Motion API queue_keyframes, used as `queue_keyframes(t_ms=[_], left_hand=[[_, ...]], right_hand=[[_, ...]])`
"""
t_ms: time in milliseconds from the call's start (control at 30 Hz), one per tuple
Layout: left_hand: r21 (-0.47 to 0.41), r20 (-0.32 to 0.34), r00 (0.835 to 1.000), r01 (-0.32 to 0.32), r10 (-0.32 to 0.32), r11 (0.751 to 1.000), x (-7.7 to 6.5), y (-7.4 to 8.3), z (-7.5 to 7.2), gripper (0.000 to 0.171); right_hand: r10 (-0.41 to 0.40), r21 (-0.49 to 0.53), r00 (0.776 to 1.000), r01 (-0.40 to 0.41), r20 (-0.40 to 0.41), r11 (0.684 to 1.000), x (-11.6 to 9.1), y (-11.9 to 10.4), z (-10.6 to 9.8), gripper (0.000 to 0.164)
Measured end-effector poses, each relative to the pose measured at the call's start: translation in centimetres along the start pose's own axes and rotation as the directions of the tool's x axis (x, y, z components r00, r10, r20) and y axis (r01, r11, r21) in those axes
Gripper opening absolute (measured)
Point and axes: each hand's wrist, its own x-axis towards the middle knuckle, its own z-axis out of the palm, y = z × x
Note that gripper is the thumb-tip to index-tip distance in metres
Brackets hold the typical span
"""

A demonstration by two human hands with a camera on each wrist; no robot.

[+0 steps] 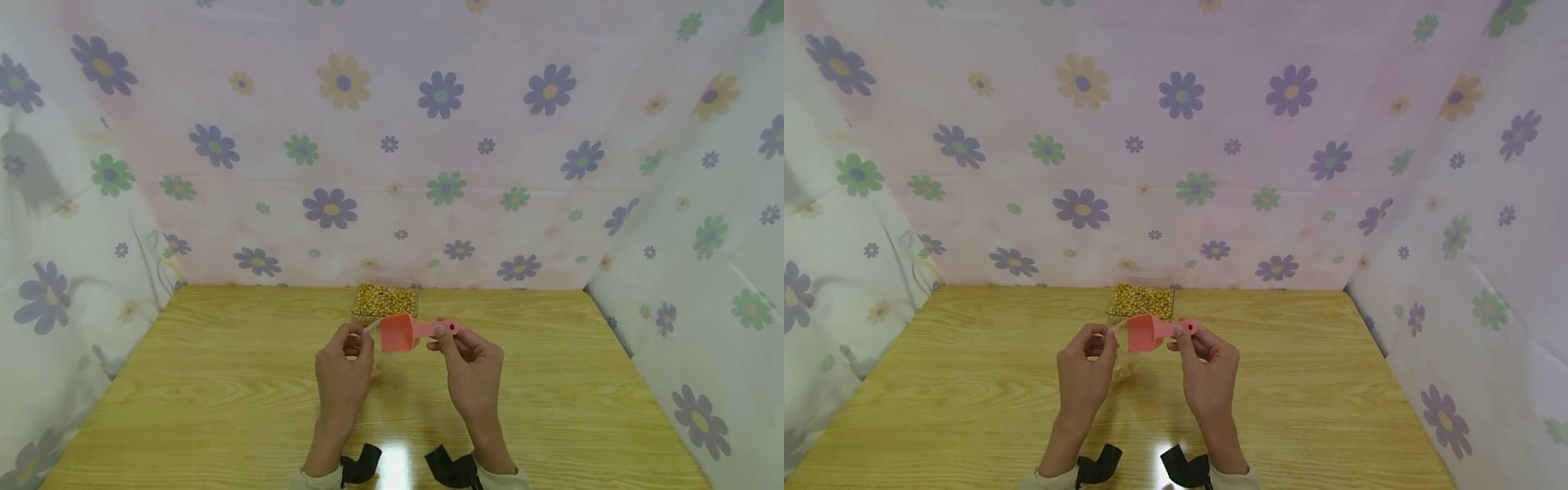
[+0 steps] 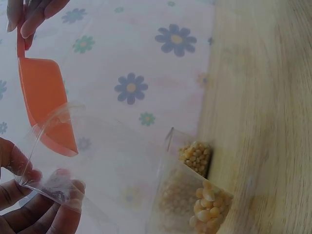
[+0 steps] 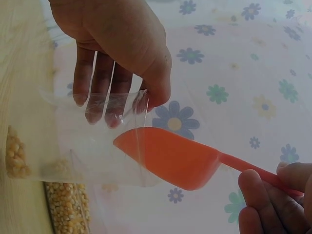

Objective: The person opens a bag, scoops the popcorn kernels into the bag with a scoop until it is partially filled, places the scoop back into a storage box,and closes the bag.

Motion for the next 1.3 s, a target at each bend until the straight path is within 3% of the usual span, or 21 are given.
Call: queue_keyframes(t_ms=[533, 1300], left_hand=[[-0.013, -0.008, 1.0, -0.011, 0.011, 1.0, 0.25, -0.21, 0.37, 0.008], [-0.019, -0.006, 0.999, 0.033, -0.033, 0.999, 0.12, -0.45, 0.18, 0.01]], right_hand=[[-0.046, -0.076, 0.998, 0.049, 0.049, 0.996, 0.13, -0.44, -0.04, 0.016], [-0.095, -0.058, 0.995, 0.096, 0.026, 0.994, -0.01, -0.04, 0.01, 0.014]])
